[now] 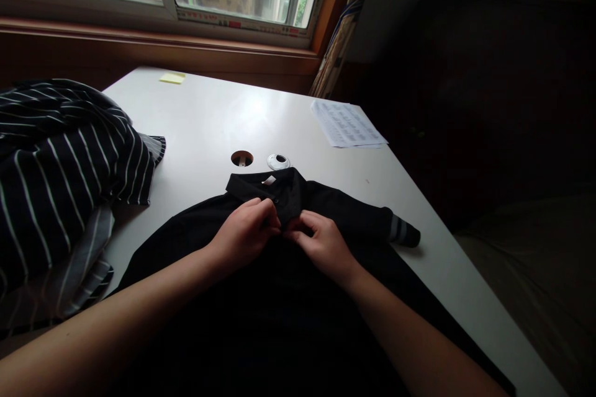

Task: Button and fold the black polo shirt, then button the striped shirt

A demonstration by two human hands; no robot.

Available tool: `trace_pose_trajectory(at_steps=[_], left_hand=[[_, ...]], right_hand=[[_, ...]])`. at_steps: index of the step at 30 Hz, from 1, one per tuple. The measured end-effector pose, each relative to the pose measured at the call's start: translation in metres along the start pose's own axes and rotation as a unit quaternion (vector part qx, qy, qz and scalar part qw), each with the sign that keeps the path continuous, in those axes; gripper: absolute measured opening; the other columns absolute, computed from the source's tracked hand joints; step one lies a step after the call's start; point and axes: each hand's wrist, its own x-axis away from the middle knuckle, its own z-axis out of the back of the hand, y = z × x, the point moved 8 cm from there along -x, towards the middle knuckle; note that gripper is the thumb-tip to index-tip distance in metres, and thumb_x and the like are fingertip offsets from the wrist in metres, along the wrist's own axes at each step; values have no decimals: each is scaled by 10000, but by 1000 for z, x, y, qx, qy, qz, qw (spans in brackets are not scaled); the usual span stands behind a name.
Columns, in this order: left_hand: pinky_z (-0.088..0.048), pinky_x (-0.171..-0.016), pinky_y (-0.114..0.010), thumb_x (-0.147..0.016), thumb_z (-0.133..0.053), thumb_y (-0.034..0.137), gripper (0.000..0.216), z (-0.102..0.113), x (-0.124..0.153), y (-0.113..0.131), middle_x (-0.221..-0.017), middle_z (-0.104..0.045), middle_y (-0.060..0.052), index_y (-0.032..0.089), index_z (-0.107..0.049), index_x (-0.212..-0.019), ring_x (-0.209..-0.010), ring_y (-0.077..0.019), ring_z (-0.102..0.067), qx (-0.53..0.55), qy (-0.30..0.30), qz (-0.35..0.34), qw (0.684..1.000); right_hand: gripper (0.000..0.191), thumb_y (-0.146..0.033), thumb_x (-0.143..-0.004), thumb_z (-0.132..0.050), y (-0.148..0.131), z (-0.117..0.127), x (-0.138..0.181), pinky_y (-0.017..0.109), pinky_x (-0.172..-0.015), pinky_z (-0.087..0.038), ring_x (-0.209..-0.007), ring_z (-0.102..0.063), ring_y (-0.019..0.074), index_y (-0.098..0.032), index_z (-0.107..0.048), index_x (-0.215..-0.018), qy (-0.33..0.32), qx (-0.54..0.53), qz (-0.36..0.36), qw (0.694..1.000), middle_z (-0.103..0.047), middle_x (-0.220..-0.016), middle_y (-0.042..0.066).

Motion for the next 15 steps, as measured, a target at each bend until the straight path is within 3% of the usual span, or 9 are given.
trace_pose_trajectory(at_steps=[15], left_hand=[[-392,-617,-255,-788,-649,133,194,2,-1,0,-847,-663,1,207,-473,-752,-716,-143,-553,29,-13,29,999]], right_hand=[[58,-232,-819,-696,13,0,-2,275,-737,-465,-787,-628,176,-185,-691,-787,-27,-73,-54,995,-686,-813,6]])
